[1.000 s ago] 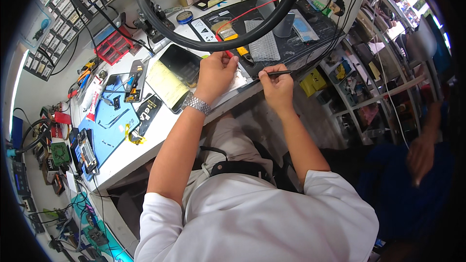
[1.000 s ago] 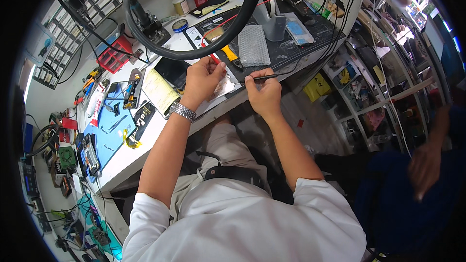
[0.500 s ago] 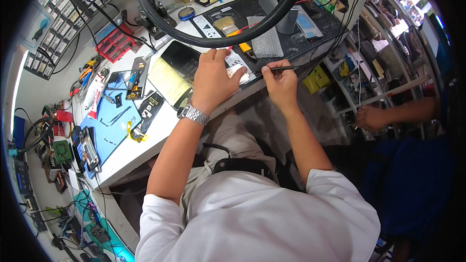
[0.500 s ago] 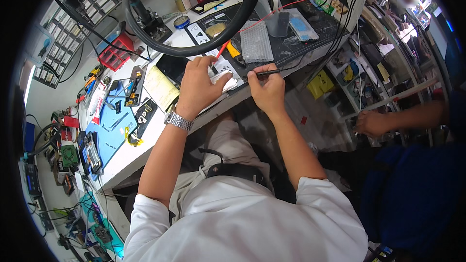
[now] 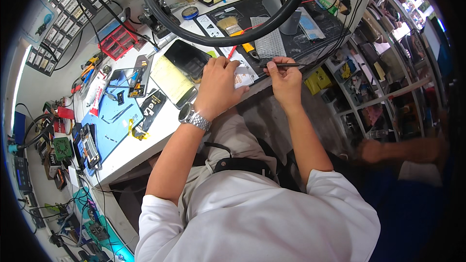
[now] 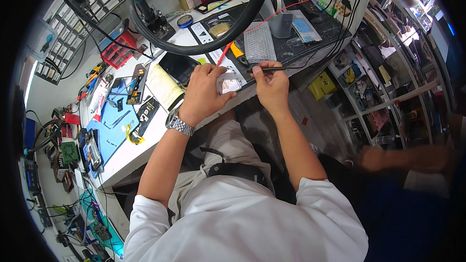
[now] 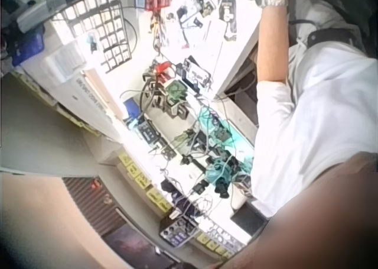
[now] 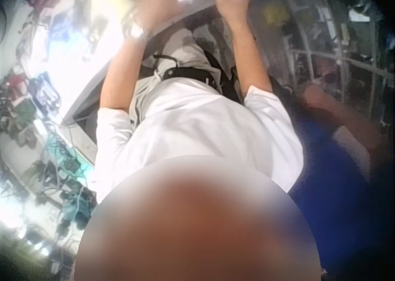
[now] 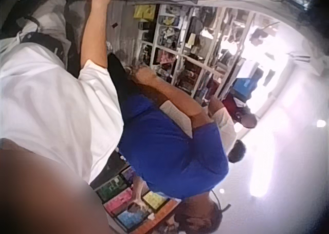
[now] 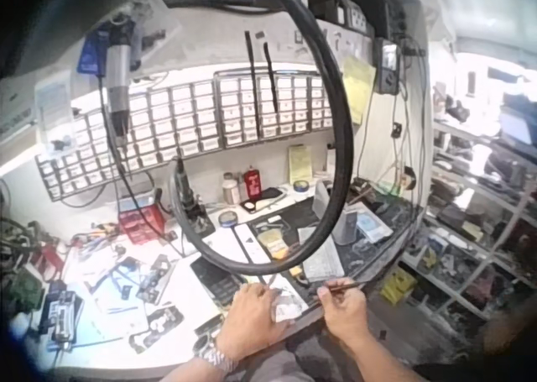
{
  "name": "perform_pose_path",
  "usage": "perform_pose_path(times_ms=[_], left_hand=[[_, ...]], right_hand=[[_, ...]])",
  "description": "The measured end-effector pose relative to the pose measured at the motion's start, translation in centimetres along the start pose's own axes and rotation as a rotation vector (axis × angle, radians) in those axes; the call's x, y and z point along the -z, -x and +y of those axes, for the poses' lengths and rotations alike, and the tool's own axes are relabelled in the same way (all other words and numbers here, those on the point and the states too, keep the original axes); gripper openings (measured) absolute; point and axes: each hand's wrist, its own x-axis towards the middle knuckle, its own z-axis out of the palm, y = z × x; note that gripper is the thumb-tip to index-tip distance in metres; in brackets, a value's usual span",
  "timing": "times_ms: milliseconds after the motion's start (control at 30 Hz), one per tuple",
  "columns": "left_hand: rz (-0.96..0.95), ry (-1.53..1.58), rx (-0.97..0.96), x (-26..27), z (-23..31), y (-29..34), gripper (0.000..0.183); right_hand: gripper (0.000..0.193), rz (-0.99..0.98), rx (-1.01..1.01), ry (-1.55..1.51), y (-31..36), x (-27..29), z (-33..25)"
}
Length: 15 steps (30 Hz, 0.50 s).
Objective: The person uses red and green test leads to probe a small white electronic module on a cluttered workbench, then handles a small rectangular component. The workspace includes a microscope, multimeter, and various tools.
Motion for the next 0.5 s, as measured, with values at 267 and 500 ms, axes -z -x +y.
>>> perform_pose_path(times_ms=[267, 500], left_hand=[[0.224, 0.191, -0.008, 0.5, 0.8, 2.2, 0.064], [0.368, 0.236, 0.049, 2.9, 0.3, 5.9, 0.063]], right_hand=[[0.035, -0.239, -0.403, 0.624, -3.1, -0.7, -6.0], [0.023, -0.599, -0.224, 0.184, 0.0, -2.3, -6.4]])
